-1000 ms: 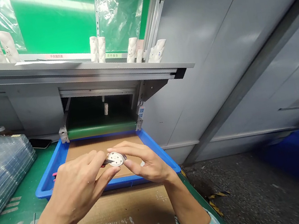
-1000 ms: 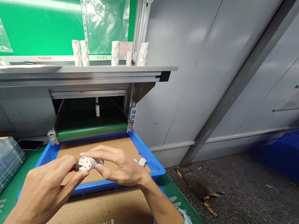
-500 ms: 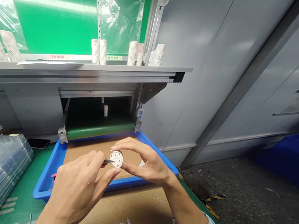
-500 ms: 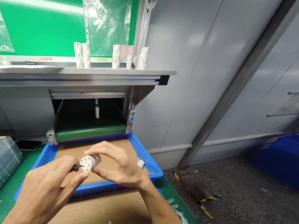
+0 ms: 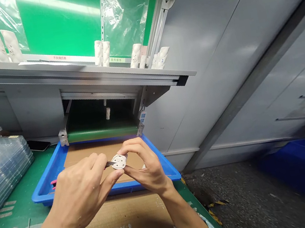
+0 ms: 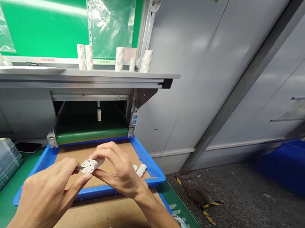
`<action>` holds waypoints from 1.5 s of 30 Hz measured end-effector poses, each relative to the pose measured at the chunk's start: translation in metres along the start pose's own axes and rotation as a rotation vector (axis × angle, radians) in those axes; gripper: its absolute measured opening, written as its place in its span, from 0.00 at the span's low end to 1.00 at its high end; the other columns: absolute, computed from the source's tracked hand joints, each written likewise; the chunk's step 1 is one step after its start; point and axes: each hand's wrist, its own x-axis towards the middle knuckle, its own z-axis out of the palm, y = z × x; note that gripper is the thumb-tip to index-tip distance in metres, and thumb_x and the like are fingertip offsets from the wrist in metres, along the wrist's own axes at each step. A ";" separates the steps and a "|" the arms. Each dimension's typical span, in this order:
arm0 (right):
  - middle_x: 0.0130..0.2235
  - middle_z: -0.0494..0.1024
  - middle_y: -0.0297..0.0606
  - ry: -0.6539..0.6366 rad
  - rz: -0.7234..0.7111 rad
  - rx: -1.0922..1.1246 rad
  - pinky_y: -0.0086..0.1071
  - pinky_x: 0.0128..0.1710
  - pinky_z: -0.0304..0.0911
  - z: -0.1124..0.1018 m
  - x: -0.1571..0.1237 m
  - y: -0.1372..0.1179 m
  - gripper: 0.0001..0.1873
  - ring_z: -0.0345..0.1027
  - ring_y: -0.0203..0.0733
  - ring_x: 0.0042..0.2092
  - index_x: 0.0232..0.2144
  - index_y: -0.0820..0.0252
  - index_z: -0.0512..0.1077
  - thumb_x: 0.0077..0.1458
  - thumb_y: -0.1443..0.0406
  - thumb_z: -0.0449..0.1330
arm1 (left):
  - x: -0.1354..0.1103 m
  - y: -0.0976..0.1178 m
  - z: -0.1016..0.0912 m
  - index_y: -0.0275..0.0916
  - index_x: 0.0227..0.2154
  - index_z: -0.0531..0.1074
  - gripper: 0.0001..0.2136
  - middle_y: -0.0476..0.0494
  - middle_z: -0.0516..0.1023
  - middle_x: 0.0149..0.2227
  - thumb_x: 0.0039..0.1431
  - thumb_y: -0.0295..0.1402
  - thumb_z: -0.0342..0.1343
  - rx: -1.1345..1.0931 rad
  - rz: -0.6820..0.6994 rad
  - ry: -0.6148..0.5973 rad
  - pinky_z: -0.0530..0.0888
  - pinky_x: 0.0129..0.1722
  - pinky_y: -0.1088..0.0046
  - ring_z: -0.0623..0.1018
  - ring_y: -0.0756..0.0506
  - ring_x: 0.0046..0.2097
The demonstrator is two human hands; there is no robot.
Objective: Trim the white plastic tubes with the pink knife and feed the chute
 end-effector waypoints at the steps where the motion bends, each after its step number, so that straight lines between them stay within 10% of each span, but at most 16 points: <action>1: 0.46 0.79 0.39 0.018 0.001 -0.010 0.36 0.43 0.79 0.002 -0.001 -0.001 0.13 0.77 0.43 0.43 0.51 0.52 0.74 0.67 0.67 0.70 | 0.000 0.001 0.000 0.44 0.31 0.64 0.23 0.51 0.71 0.24 0.83 0.46 0.37 -0.001 0.001 0.012 0.59 0.26 0.66 0.73 0.46 0.23; 17: 0.44 0.78 0.40 0.285 -0.059 -0.225 0.42 0.41 0.79 0.022 -0.011 -0.012 0.14 0.77 0.48 0.43 0.53 0.50 0.70 0.69 0.69 0.65 | -0.001 0.008 0.001 0.44 0.31 0.64 0.22 0.52 0.72 0.25 0.83 0.45 0.40 -0.068 -0.031 0.042 0.59 0.26 0.67 0.72 0.47 0.24; 26: 0.44 0.79 0.41 0.262 -0.030 -0.190 0.42 0.41 0.79 0.022 -0.009 -0.012 0.14 0.77 0.48 0.43 0.53 0.52 0.70 0.69 0.66 0.67 | -0.001 0.001 0.001 0.42 0.36 0.70 0.15 0.50 0.75 0.30 0.81 0.40 0.48 -0.282 -0.010 0.057 0.64 0.31 0.67 0.75 0.47 0.29; 34: 0.50 0.80 0.45 0.236 -0.060 -0.189 0.41 0.50 0.80 0.019 -0.003 -0.012 0.22 0.79 0.48 0.50 0.58 0.57 0.72 0.64 0.74 0.68 | -0.004 -0.013 -0.003 0.44 0.67 0.70 0.17 0.47 0.81 0.45 0.83 0.37 0.47 -0.322 -0.034 0.036 0.72 0.38 0.73 0.81 0.49 0.39; 45: 0.50 0.80 0.47 0.205 -0.121 -0.261 0.41 0.51 0.82 0.019 -0.001 -0.013 0.23 0.80 0.47 0.51 0.60 0.59 0.72 0.64 0.74 0.66 | -0.006 -0.012 0.001 0.48 0.64 0.73 0.15 0.48 0.83 0.50 0.81 0.34 0.53 -0.391 -0.040 0.074 0.75 0.50 0.75 0.83 0.49 0.45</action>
